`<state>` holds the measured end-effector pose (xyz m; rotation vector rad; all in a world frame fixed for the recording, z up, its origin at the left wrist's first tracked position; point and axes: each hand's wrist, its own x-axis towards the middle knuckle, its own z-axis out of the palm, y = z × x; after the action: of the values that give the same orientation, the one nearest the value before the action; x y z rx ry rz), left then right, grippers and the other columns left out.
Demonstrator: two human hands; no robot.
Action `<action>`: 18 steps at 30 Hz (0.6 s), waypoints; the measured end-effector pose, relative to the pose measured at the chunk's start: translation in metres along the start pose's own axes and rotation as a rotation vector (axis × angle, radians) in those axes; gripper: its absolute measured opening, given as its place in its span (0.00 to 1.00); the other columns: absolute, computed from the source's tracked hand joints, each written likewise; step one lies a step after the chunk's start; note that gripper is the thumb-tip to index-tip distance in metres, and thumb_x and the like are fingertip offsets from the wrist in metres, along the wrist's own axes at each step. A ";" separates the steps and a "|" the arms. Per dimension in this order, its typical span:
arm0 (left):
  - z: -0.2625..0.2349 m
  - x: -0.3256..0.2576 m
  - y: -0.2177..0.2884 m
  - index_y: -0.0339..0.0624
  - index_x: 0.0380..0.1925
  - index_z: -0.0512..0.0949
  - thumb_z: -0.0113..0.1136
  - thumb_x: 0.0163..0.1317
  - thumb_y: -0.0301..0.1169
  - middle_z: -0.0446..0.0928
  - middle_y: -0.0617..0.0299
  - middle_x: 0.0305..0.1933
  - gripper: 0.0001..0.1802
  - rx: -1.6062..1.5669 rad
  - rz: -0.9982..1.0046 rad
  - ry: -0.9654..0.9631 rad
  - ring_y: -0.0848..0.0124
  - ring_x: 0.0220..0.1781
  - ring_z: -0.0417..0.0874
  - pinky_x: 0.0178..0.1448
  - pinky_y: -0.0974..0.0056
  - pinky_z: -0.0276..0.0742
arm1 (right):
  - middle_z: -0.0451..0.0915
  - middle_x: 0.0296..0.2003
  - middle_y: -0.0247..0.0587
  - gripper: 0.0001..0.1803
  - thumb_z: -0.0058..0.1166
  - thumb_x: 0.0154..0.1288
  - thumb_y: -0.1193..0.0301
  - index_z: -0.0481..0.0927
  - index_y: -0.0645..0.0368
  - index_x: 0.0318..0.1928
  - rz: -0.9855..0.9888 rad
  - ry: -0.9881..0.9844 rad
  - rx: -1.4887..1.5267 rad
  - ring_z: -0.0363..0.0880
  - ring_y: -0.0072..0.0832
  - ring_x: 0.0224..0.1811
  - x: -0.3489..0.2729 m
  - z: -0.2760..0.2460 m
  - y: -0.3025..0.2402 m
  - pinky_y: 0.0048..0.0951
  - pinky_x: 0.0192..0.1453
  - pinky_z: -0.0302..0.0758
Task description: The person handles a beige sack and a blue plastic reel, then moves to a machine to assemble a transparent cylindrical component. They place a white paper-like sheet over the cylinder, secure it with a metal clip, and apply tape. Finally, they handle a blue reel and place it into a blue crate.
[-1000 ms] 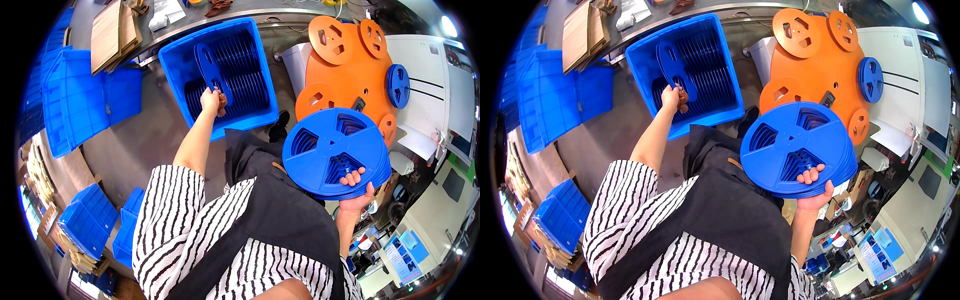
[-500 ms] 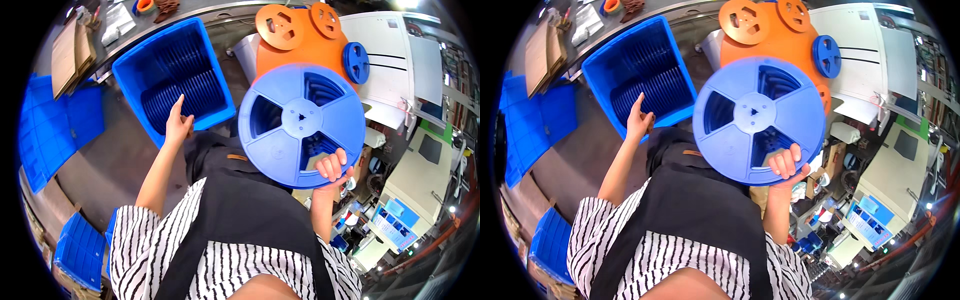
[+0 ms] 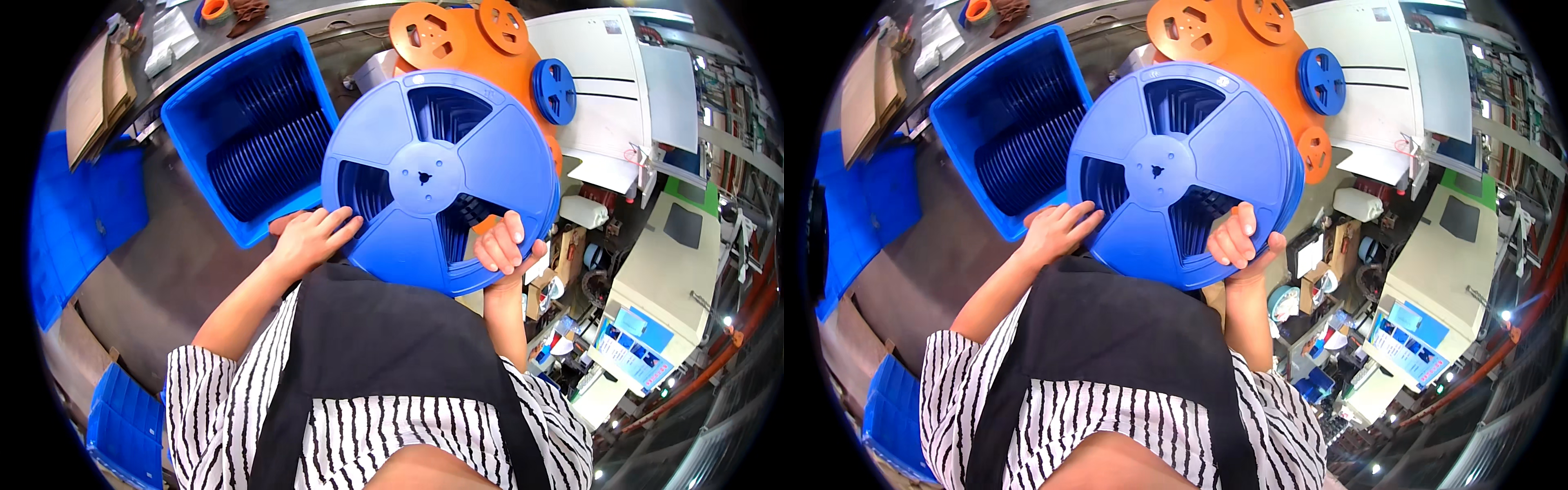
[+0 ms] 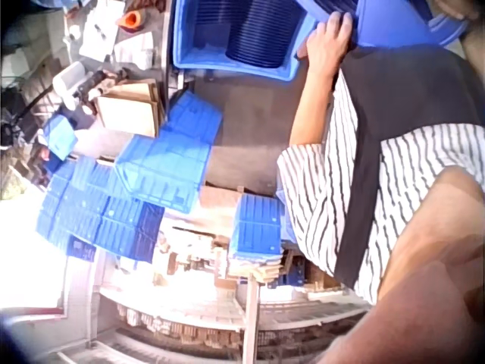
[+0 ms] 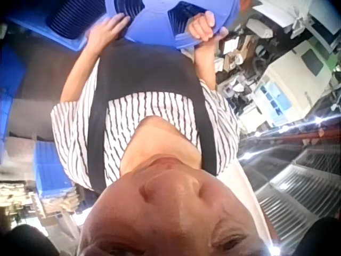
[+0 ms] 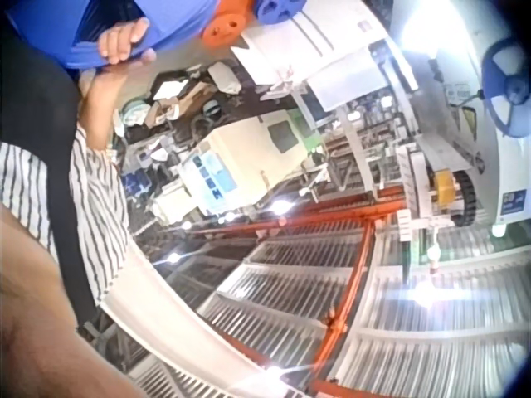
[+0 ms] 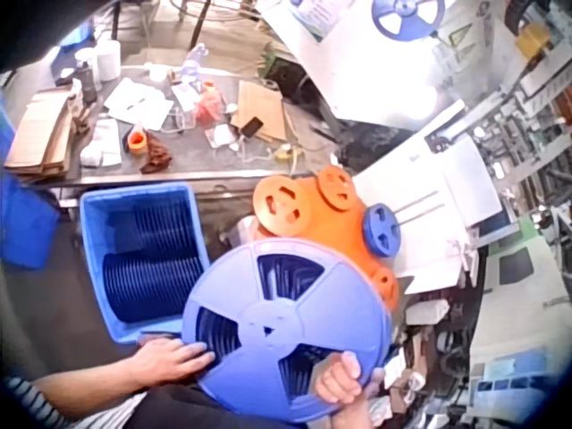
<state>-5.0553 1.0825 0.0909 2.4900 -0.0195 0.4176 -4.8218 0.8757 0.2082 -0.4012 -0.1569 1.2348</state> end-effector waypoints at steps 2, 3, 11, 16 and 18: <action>0.008 -0.008 -0.003 0.43 0.52 0.72 0.55 0.49 0.29 0.72 0.57 0.53 0.25 -0.009 -0.015 -0.080 0.63 0.44 0.76 0.47 0.58 0.76 | 0.71 0.19 0.30 0.21 0.59 0.58 0.58 0.72 0.59 0.43 -0.011 0.044 -0.003 0.71 0.21 0.19 0.002 0.001 0.003 0.28 0.30 0.69; 0.012 -0.010 -0.004 0.42 0.51 0.73 0.56 0.49 0.28 0.73 0.57 0.52 0.24 0.000 -0.007 -0.078 0.63 0.43 0.77 0.48 0.57 0.77 | 0.72 0.21 0.33 0.24 0.58 0.57 0.57 0.72 0.62 0.47 -0.025 0.083 -0.015 0.72 0.23 0.21 0.002 0.002 0.005 0.28 0.30 0.69; 0.001 -0.024 0.001 0.38 0.53 0.73 0.47 0.65 0.22 0.79 0.56 0.48 0.16 -0.965 -0.746 -0.034 0.65 0.46 0.83 0.65 0.55 0.67 | 0.79 0.48 0.49 0.33 0.52 0.62 0.63 0.62 0.68 0.64 0.058 0.595 -0.322 0.79 0.37 0.44 0.033 -0.005 0.012 0.41 0.54 0.75; -0.008 -0.058 -0.034 0.33 0.54 0.71 0.50 0.68 0.31 0.79 0.54 0.49 0.18 -1.559 -1.058 0.458 0.69 0.47 0.81 0.53 0.64 0.78 | 0.79 0.40 0.44 0.27 0.52 0.61 0.64 0.68 0.67 0.58 0.009 0.718 -0.323 0.78 0.33 0.39 0.019 -0.018 0.013 0.40 0.47 0.77; -0.012 -0.078 -0.047 0.32 0.54 0.71 0.55 0.66 0.34 0.79 0.53 0.50 0.21 -1.687 -1.046 0.631 0.63 0.48 0.83 0.54 0.59 0.79 | 0.79 0.39 0.43 0.27 0.51 0.61 0.64 0.69 0.67 0.57 -0.012 0.709 -0.294 0.77 0.33 0.39 0.013 -0.023 0.011 0.39 0.46 0.76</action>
<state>-5.1282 1.1210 0.0501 0.4670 0.7769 0.3932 -4.8196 0.8864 0.1812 -1.0651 0.2707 0.9946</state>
